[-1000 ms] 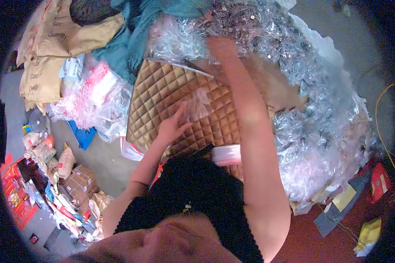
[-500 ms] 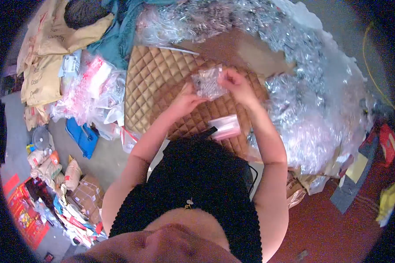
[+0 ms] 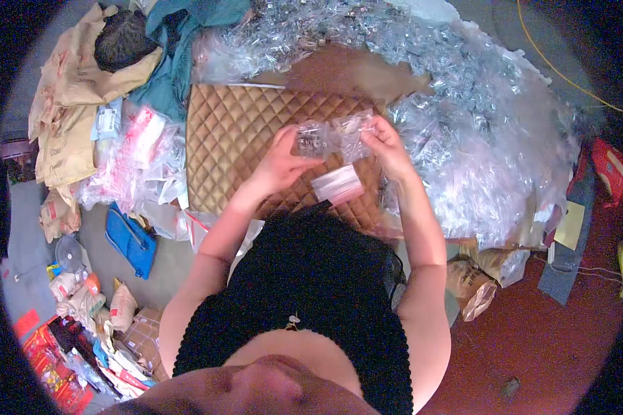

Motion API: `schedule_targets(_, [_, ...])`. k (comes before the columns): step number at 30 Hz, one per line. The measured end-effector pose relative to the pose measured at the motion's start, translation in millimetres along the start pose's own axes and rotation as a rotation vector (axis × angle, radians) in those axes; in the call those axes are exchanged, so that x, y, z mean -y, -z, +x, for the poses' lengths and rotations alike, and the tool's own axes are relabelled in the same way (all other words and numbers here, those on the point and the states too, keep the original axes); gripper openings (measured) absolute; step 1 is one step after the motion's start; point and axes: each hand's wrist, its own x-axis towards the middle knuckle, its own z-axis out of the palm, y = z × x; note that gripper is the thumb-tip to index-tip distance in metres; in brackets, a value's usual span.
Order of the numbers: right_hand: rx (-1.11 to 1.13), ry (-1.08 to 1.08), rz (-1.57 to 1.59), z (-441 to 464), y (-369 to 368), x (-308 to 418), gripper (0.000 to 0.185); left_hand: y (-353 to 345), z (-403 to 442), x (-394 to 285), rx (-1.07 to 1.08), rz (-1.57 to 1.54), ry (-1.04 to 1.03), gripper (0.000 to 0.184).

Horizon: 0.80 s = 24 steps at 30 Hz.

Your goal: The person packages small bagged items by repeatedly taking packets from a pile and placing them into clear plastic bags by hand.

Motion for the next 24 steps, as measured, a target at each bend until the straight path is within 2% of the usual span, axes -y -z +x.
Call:
schedule_targets(2, [-0.048,0.044,0.073,-4,4,-13,0.021,-7,-5,1,-0.041,0.024,-0.007,0.028])
schedule_targets(4, [0.112,-0.045,0.019,-5,-1,-15,0.022,-9,0,-11,0.009,-0.033,-0.022,0.028])
schedule_targets(5, [0.107,-0.037,0.018,-9,2,-11,0.022,-5,1,-14,0.012,-0.032,-0.031,0.028])
schedule_targets(8, [-0.109,0.047,0.033,-26,13,8,0.02,26,6,-29,-0.042,0.069,0.017,0.022])
schedule_targets(11, [-0.086,-0.006,0.024,-26,21,9,0.017,10,1,-14,-0.011,-0.011,0.039,0.025])
schedule_targets(12, [-0.137,0.086,-0.093,-25,20,3,0.015,17,5,-22,0.027,0.021,0.014,0.028])
schedule_targets(13, [-0.137,0.091,-0.096,-25,13,12,0.015,21,11,-26,0.025,0.023,0.009,0.028])
schedule_targets(15, [-0.132,-0.013,-0.21,-32,-1,25,0.016,26,13,-38,-0.015,0.017,-0.028,0.028])
schedule_targets(16, [-0.146,0.004,-0.377,-32,0,25,0.02,30,14,-42,-0.009,0.012,-0.032,0.027])
schedule_targets(20, [-0.114,-0.121,-0.581,-32,-21,48,0.026,29,15,-43,-0.007,0.037,-0.053,0.025])
schedule_targets(22, [0.089,-0.079,-0.694,-22,-13,33,0.031,18,15,-35,0.017,-0.107,-0.087,0.029])
schedule_targets(23, [0.083,-0.071,-0.699,-21,-11,29,0.031,16,16,-32,0.017,-0.105,-0.098,0.029])
schedule_targets(24, [0.061,-0.132,-0.406,-22,-13,26,0.032,15,15,-34,0.012,-0.097,-0.093,0.028])
